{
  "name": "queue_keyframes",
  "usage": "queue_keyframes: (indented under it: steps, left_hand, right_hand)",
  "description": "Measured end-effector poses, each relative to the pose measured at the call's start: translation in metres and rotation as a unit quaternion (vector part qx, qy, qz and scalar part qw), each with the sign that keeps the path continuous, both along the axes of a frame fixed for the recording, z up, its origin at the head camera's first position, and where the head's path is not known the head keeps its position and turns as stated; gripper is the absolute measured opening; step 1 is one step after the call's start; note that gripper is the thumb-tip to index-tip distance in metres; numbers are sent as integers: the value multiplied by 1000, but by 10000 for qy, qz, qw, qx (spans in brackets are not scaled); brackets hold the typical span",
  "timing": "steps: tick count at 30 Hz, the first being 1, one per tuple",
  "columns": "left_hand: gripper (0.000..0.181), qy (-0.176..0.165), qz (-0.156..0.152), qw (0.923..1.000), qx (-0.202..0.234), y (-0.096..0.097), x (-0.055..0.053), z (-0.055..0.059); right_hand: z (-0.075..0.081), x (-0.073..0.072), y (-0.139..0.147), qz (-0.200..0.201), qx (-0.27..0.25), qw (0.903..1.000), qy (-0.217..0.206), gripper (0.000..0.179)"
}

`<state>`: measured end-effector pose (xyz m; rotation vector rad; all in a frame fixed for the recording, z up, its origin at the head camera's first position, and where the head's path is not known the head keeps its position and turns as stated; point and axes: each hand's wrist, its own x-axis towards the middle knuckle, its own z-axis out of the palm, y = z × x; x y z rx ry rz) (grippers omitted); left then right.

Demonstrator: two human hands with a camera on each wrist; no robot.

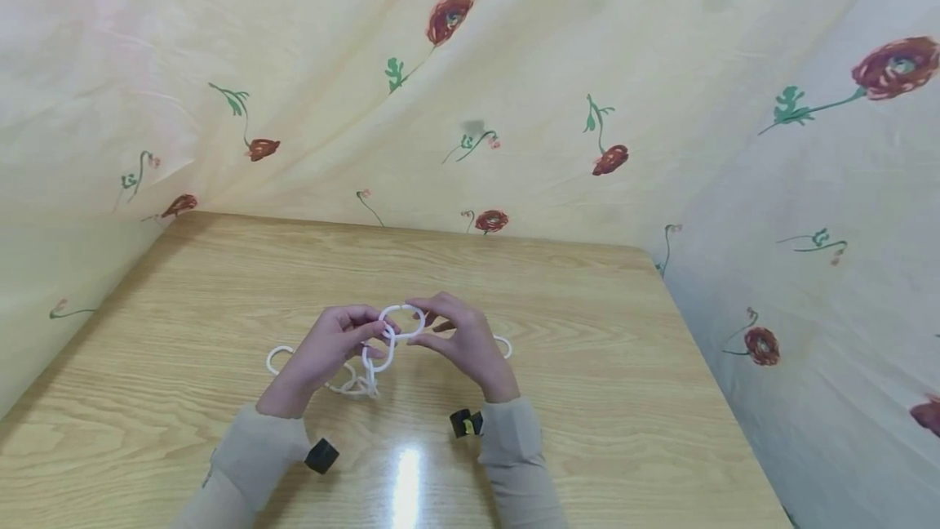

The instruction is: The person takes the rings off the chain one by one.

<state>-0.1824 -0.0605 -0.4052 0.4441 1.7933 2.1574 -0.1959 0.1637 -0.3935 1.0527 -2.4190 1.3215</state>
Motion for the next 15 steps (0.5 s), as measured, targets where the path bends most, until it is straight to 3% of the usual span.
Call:
queue_keyframes:
  steps: [15]
  left_hand:
    - [33, 90, -364, 9989, 274, 2, -1, -4]
  right_hand:
    - [0, 1, 1, -44, -121, 9998, 124, 45]
